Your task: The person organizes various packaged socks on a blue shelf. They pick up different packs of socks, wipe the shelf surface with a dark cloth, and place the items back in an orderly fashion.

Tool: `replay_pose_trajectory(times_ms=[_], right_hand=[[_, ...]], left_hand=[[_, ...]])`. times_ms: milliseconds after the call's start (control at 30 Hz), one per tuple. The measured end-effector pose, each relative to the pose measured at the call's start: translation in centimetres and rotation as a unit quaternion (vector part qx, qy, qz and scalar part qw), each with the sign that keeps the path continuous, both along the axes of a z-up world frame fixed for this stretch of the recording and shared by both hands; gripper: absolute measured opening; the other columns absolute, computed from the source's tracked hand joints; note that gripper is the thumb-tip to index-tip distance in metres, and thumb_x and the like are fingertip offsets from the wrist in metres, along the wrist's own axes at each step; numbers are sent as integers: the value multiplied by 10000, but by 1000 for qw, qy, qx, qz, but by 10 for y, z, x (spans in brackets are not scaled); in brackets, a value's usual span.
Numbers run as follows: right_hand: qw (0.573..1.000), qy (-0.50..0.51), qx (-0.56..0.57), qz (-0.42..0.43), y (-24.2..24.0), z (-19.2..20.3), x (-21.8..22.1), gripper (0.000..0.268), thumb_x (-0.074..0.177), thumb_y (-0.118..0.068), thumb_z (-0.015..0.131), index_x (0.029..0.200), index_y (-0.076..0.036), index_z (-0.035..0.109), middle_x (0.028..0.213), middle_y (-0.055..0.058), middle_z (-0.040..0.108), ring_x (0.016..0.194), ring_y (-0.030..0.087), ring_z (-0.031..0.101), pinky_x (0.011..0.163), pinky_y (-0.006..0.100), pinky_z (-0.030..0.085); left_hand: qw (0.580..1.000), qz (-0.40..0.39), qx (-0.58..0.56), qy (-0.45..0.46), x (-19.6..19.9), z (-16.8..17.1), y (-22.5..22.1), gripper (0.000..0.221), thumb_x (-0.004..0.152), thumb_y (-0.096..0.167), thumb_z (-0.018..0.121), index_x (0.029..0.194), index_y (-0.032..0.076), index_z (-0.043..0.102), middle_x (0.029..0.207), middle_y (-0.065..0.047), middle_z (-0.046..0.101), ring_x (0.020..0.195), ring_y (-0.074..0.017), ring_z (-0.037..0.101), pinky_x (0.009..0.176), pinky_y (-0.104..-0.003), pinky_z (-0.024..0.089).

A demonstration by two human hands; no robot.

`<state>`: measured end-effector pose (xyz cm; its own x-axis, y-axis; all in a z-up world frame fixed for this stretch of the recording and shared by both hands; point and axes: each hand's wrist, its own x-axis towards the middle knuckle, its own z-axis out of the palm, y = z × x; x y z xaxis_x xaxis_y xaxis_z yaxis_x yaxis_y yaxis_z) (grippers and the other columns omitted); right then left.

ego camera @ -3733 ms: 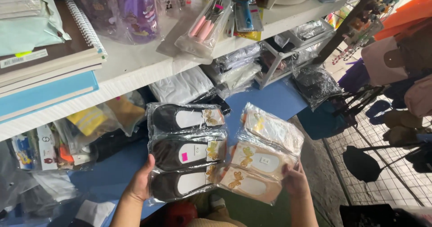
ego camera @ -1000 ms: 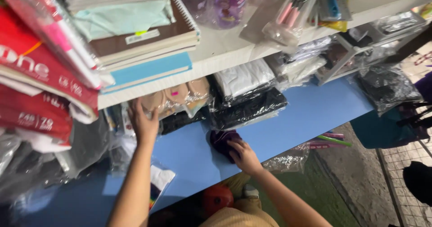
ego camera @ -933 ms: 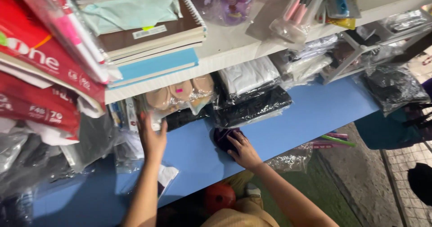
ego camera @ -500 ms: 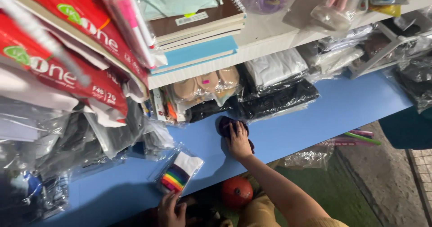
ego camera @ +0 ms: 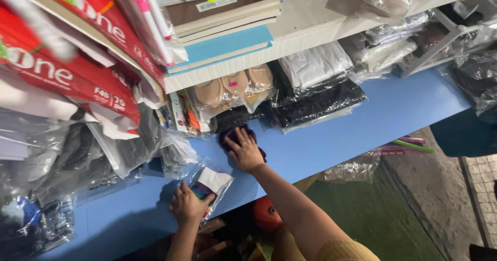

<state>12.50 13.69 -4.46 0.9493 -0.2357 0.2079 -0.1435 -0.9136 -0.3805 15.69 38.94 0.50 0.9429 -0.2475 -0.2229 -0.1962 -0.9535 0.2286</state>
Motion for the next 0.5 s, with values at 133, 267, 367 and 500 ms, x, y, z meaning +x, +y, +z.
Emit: replay_pose_trajectory(times_ms=[133, 267, 367, 500], right_hand=[[997, 58, 30, 48, 19, 16, -12, 548, 966, -343, 596, 1503, -297, 497, 1674, 197, 226, 1540, 424, 197, 1230, 580, 161], [989, 69, 28, 125, 57, 19, -34, 576, 925, -310, 616, 1491, -263, 516, 1668, 187, 247, 1539, 415, 205, 1225, 594, 168], [976, 53, 29, 209, 102, 1, -61, 504, 889, -270, 632, 1388, -201, 609, 1654, 183, 312, 1544, 401, 253, 1238, 600, 189], [963, -37, 49, 262, 119, -34, -101, 383, 949, -179, 588, 1320, -132, 671, 1723, 142, 387, 1600, 348, 349, 1278, 510, 286]], left_hand=[[996, -20, 57, 66, 7, -15, 7, 940, 647, 626, 881, 1333, 66, 566, 1265, -151, 670, 1201, -338, 636, 1007, -493, 506], [966, 32, -192, 168, 2, -8, 37, 604, 658, 363, 913, 1117, 23, 719, 1010, -147, 784, 913, -314, 763, 822, -441, 598], [869, 139, -433, 196, -15, 11, 55, 483, 718, 190, 882, 1110, -21, 697, 996, -142, 775, 846, -256, 743, 761, -392, 591], [734, 233, -616, 165, -32, 17, 63, 413, 887, 233, 793, 1197, 3, 647, 1086, -93, 719, 903, -193, 700, 777, -336, 579]])
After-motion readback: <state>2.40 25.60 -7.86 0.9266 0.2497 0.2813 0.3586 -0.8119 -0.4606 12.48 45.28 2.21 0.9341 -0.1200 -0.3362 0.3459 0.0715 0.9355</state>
